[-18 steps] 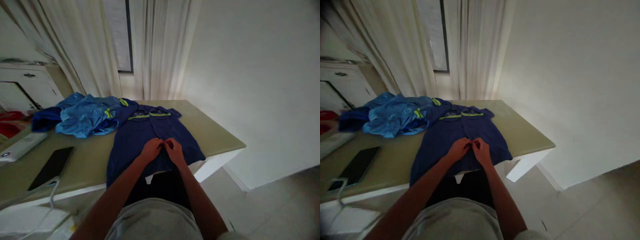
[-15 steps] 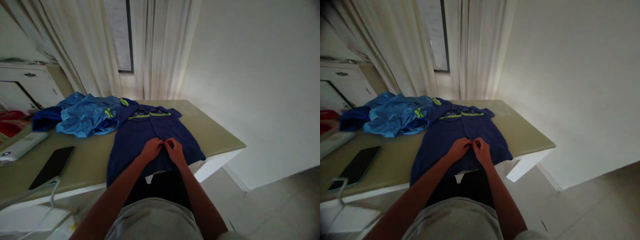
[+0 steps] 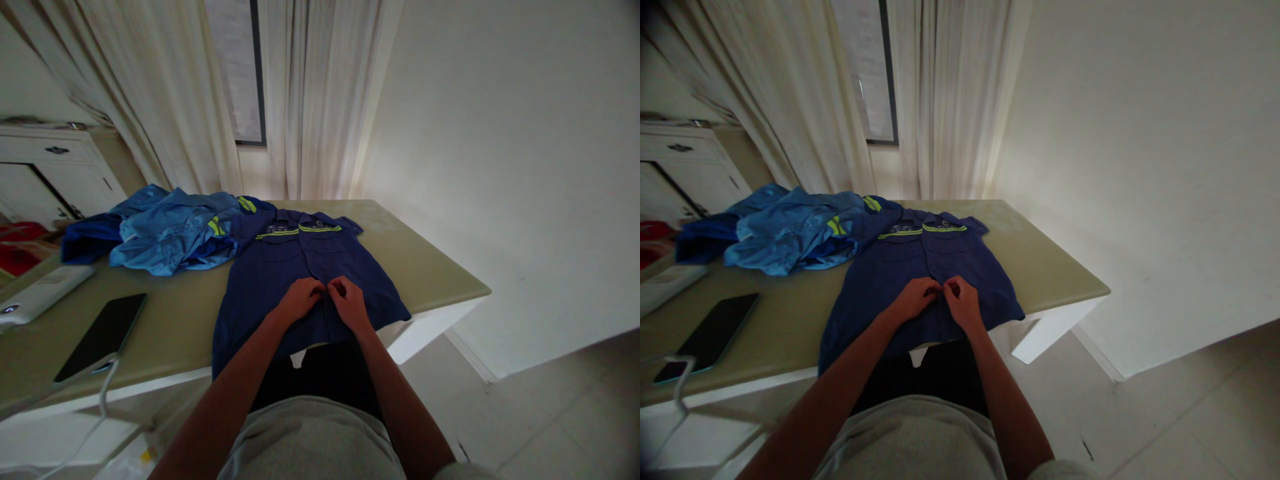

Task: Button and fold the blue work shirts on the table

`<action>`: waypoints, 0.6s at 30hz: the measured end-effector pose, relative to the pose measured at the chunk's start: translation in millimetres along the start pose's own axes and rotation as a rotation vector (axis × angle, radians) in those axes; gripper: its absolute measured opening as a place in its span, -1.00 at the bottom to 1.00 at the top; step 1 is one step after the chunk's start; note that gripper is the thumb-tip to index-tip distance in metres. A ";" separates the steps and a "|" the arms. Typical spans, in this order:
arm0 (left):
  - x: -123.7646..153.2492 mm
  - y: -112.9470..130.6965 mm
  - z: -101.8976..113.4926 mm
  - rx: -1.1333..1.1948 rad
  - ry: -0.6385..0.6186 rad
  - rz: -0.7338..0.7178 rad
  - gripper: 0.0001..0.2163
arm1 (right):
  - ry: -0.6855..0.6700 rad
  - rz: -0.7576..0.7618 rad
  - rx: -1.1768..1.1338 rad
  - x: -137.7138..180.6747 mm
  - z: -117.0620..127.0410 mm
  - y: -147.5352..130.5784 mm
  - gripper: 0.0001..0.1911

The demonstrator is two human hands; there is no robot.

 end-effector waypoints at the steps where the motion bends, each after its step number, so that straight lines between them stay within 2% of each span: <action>1: 0.4 1.3 -0.3 -0.017 0.002 -0.010 -0.76 | -0.003 -0.001 0.001 0.1 -0.1 -0.1 -0.80; 4: 2.8 5.9 -0.6 -0.077 0.012 -0.040 -0.75 | -0.002 -0.002 -0.001 0.7 -0.2 0.2 -0.80; 9: 8.2 19.8 9.4 -0.188 0.126 -0.138 -0.75 | -0.004 0.000 -0.011 1.0 -1.3 1.1 -0.81; 12: 9.0 25.1 7.0 -0.261 0.082 -0.173 -0.77 | -0.001 0.000 -0.007 0.5 -0.6 -0.2 -0.81; 18: 8.4 26.3 2.2 -0.386 -0.007 -0.149 -0.76 | 0.005 -0.001 -0.010 0.1 0.7 -2.4 -0.81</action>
Point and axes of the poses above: each hand's wrist, its own x-axis away from the middle knuckle, its own z-axis out of the back of the hand, y = z × x, the point moved 8 cm from there along -x, towards the middle knuckle, and after that the axes turned 1 degree about y, right-handed, at the moved point
